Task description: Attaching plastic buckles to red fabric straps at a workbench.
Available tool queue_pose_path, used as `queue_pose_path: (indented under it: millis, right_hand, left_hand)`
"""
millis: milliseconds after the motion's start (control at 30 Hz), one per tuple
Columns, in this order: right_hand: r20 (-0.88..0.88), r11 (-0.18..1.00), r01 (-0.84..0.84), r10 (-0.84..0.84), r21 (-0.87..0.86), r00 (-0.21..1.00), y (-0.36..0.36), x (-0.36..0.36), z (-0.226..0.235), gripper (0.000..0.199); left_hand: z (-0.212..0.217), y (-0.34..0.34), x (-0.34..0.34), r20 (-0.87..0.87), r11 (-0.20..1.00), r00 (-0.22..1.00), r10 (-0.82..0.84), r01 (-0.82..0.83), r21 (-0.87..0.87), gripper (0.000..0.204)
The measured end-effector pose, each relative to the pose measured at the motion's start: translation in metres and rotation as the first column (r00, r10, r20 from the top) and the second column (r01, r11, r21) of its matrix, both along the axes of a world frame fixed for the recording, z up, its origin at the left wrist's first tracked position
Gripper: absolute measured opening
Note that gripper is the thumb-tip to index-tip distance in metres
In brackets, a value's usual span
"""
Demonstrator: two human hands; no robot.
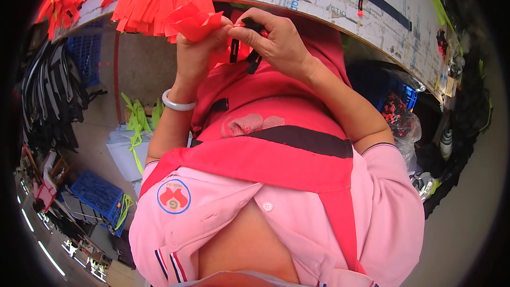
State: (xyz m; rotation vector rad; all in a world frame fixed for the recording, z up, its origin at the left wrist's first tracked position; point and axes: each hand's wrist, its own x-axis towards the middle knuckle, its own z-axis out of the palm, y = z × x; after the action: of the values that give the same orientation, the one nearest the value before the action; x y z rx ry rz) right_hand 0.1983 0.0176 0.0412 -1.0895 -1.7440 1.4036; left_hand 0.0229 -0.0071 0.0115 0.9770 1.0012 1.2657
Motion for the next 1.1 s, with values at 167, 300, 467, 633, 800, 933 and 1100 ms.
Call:
queue_pose_path:
  millis: [167, 300, 467, 633, 800, 933, 1100]
  right_hand:
    - [0.061, 0.989, -0.083, 0.077, 0.119, 0.995, -0.001, -0.005, -0.003, 0.016]
    - [0.078, 0.955, -0.275, 0.268, 0.109, 0.960, -0.027, 0.000, -0.055, 0.017]
    - [0.169, 0.975, -0.218, 0.220, -0.030, 0.961, -0.015, -0.002, -0.043, 0.018]
    - [0.098, 0.993, -0.116, 0.113, 0.024, 0.989, 0.007, 0.003, -0.034, 0.022]
    - [-0.155, 0.983, -0.119, 0.096, -0.141, 0.983, 0.095, -0.030, 0.054, 0.031]
    - [-0.362, 0.966, -0.086, -0.008, -0.242, 0.932, 0.175, -0.079, 0.047, 0.026]
    - [0.043, 0.997, 0.060, -0.058, -0.040, 0.997, 0.189, -0.087, -0.044, 0.029]
  left_hand:
    - [-0.004, -0.003, -0.001, 0.130, 1.000, 0.991, -0.005, 0.006, -0.004, 0.005]
    - [0.014, 0.002, 0.003, 0.195, 0.996, 0.981, -0.011, -0.007, 0.091, 0.006]
    - [0.016, 0.016, -0.017, 0.281, 0.991, 0.954, 0.103, -0.075, -0.106, 0.008]
    - [-0.023, 0.014, -0.054, 0.592, 0.969, 0.785, 0.182, -0.041, -0.244, 0.016]
    - [-0.052, -0.016, -0.071, 0.721, 0.942, 0.638, 0.271, -0.021, -0.336, 0.016]
    - [-0.053, -0.024, -0.063, 0.707, 0.934, 0.639, 0.304, -0.054, -0.353, 0.015]
    - [-0.032, -0.019, -0.050, 0.601, 0.938, 0.755, 0.262, -0.054, -0.341, 0.016]
